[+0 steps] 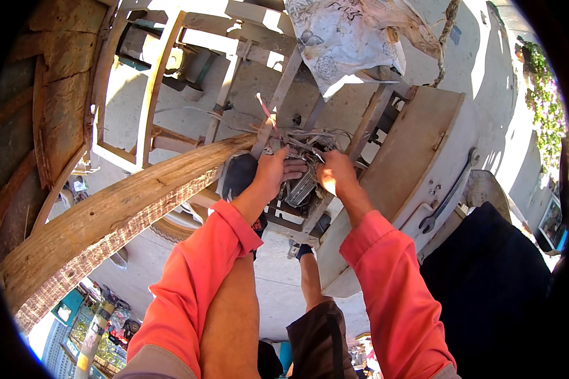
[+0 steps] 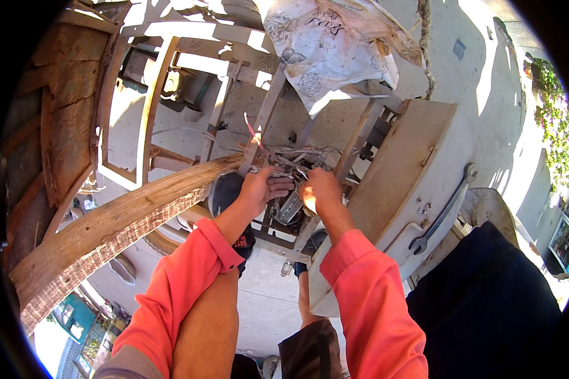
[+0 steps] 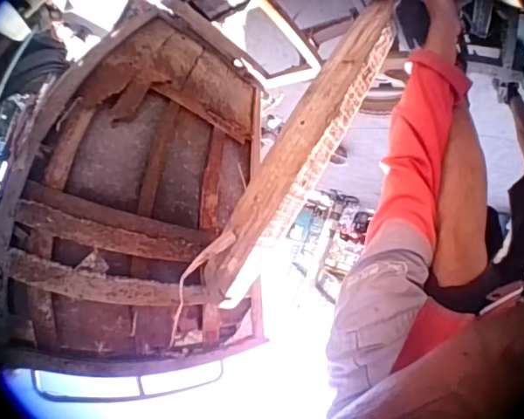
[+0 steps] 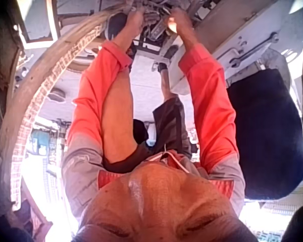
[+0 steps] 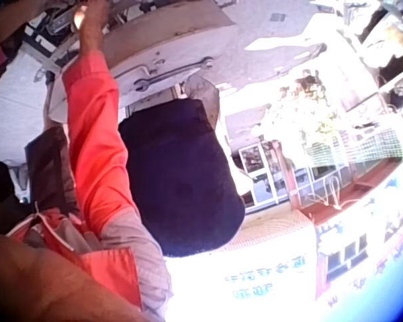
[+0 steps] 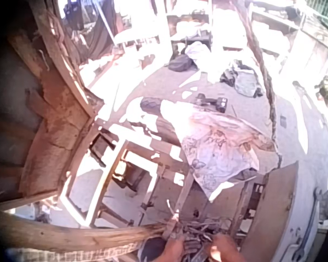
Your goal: The person uses a wrench to tighten bolts on a mechanical component mounted on a wooden cart. They repeatedly adjust the tool and reposition their hands to access different fasteners on the machinery.
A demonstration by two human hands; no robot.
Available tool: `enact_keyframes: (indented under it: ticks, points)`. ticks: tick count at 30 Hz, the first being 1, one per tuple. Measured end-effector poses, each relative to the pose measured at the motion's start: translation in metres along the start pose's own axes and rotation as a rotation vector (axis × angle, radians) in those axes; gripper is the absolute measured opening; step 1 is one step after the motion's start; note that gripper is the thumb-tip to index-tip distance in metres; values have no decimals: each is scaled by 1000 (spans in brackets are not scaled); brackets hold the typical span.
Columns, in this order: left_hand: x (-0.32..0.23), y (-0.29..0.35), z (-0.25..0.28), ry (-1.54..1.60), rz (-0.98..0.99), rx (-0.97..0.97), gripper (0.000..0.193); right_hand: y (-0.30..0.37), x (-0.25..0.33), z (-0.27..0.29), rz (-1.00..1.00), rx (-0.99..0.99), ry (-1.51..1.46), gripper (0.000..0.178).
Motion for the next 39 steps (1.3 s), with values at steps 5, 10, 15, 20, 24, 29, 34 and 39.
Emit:
enact_keyframes:
  ticks: [5, 10, 15, 20, 24, 29, 34, 39]
  points:
    - [-2, 3, -1, -6, -29, -26, 37, 3, 3, 2, -40, 0, -27, 27]
    - [2, 3, 1, 93, -12, -32, 38, -1, -1, -3, -49, -9, -53, 26]
    - [1, 0, 4, 11, -28, -28, 37, 0, 4, -2, -22, 18, -37, 27]
    - [11, -10, 8, 80, 21, -4, 38, 4, 7, 0, -8, 28, -11, 27]
    - [13, -11, 5, 131, 33, 25, 35, -3, -4, -8, -14, 0, -6, 26]
    - [7, -6, 0, 117, -13, -2, 32, 0, 3, -4, 1, 17, -2, 26]
    - [7, -10, 2, 155, -63, -18, 32, 7, 16, 22, 153, -133, -132, 31]
    - [9, -13, 1, 141, -28, 3, 34, 1, 18, 49, 166, -223, -726, 36]
Point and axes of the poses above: each hand's wrist, its own y-axis away from the middle knuckle, its own z-axis out of the back of the hand, x = y × z, the point moved 9 cm from there along -y, towards the middle knuckle, and after that the axes turned 4 degrees about -y, right-handed, at the moved point
